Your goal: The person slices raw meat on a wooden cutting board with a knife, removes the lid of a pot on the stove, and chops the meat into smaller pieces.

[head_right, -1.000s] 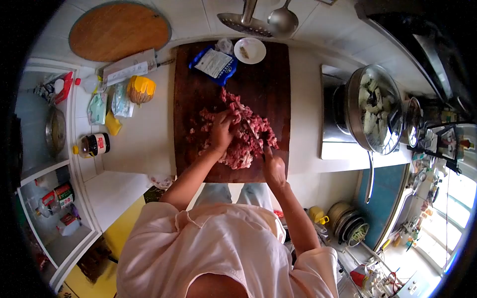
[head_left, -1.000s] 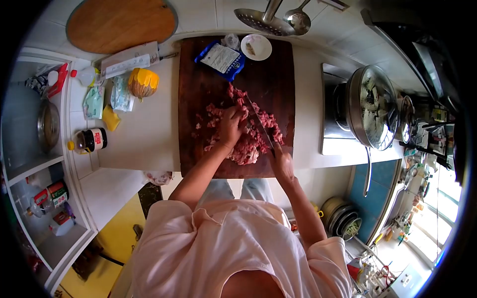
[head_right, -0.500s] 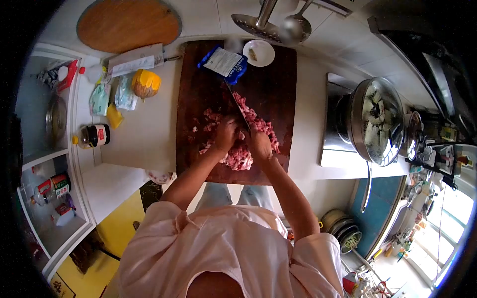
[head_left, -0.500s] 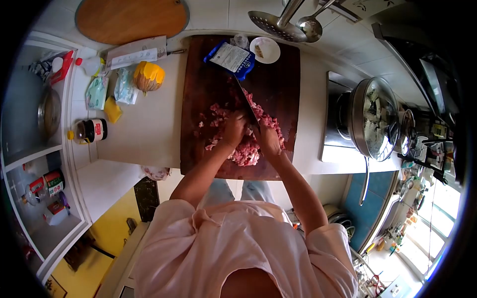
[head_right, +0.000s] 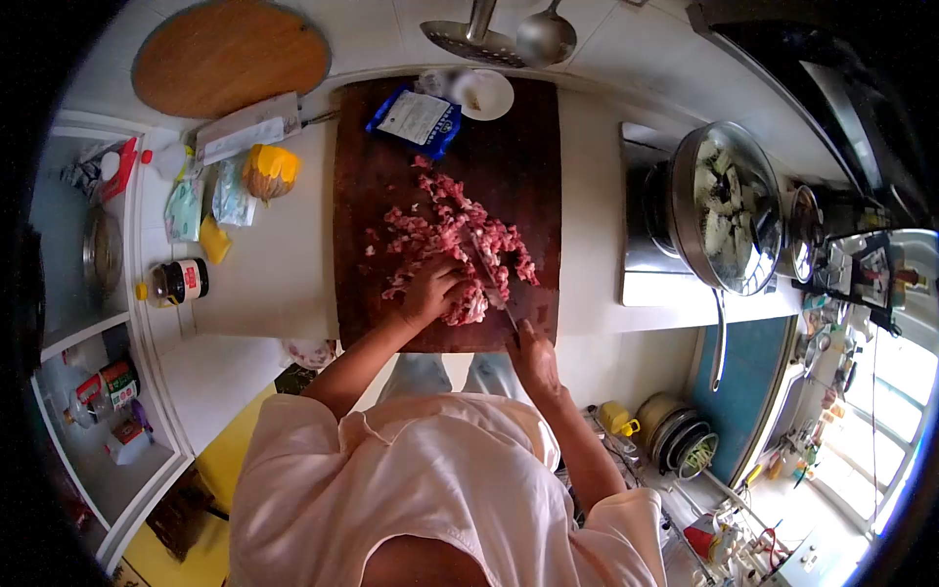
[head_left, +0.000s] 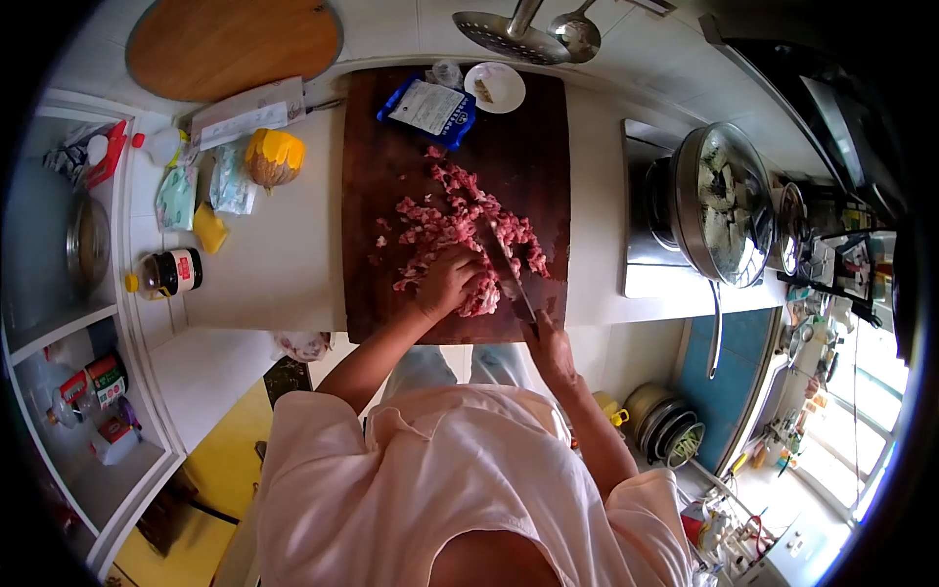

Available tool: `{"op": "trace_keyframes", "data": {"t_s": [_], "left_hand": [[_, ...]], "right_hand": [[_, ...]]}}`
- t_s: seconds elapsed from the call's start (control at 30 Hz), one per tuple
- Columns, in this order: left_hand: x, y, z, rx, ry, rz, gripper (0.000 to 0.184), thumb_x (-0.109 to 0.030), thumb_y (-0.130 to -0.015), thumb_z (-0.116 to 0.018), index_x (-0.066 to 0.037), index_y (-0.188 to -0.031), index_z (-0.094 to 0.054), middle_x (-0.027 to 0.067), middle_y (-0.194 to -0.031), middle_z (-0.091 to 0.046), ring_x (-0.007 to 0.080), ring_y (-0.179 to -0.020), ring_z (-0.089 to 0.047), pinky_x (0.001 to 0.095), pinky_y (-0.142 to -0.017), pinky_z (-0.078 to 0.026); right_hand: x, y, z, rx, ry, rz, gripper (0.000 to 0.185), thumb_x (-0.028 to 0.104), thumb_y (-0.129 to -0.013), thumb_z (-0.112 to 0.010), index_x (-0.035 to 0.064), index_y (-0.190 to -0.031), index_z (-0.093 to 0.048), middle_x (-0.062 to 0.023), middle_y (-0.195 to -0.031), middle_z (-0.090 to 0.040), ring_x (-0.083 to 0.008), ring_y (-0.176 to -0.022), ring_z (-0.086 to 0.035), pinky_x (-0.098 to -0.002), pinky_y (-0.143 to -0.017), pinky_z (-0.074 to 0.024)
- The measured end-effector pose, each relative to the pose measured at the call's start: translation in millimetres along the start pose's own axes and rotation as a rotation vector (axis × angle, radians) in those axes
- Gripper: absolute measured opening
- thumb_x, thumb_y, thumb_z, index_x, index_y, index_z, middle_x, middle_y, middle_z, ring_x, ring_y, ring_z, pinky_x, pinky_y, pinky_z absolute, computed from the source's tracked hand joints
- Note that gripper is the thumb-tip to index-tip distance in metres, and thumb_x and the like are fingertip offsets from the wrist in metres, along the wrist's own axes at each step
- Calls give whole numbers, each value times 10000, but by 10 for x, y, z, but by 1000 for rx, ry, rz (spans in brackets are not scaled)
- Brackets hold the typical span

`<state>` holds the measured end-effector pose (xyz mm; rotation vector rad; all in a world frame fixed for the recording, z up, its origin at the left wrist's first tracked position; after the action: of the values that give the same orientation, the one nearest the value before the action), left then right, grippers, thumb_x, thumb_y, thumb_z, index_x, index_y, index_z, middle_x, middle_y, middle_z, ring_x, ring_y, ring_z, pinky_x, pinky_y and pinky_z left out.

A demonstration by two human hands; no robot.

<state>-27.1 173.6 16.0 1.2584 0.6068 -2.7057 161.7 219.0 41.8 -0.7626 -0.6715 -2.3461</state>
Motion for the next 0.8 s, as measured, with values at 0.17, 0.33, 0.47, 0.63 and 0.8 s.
{"op": "trace_keyframes", "data": {"t_s": [0.17,0.33,0.47,0.63,0.8], "left_hand": [[97,126,-115,71,-117,41,166,-98,-748,-641,-31,-900,-652,97,-1018,-609,287,-957,-572,381,-850,-476],[44,94,-68,-108,1,30,171,-77,-746,-627,-19,-905,-651,113,-1010,-616,306,-934,-584,399,-821,-486],[88,55,-184,-74,-33,27,132,-61,-757,-624,-12,-877,-649,122,-972,-627,317,-891,-598,411,-781,-497],[353,74,-409,80,351,309,112,-64,-737,-633,-6,-833,-627,135,-933,-618,322,-827,-585,409,-737,-486],[115,27,-178,-45,124,107,112,-68,-786,-600,-12,-879,-624,142,-965,-607,330,-885,-581,406,-781,-478]], "right_hand": [[-208,-95,-183,-24,128,-68,154,124,-881,-557,14,-977,-506,-249,-732,-576,-449,-688,-571,-493,-567,-438],[-2,-22,-16,-105,80,-1,174,137,-849,-593,24,-948,-504,-252,-685,-565,-461,-654,-563,-508,-549,-437],[-156,-4,-231,-31,162,-43,185,181,-855,-584,33,-944,-519,-259,-695,-583,-459,-662,-577,-515,-542,-445],[-14,-654,-557,-69,218,28,281,169,-865,-602,-17,-1046,-493,-231,-643,-583,-417,-586,-576,-488,-506,-436],[41,-564,-486,-136,225,41,343,201,-867,-605,-20,-1104,-494,-221,-635,-584,-417,-584,-577,-475,-516,-448]]}}
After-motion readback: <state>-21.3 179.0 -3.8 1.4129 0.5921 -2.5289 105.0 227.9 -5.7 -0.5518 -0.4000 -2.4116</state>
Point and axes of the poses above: each hand's wrist, its own y-axis away from the middle knuckle, its own z-axis out of the back of the hand, x = y × z, the point moved 9 cm from there along -y, towards the middle knuckle
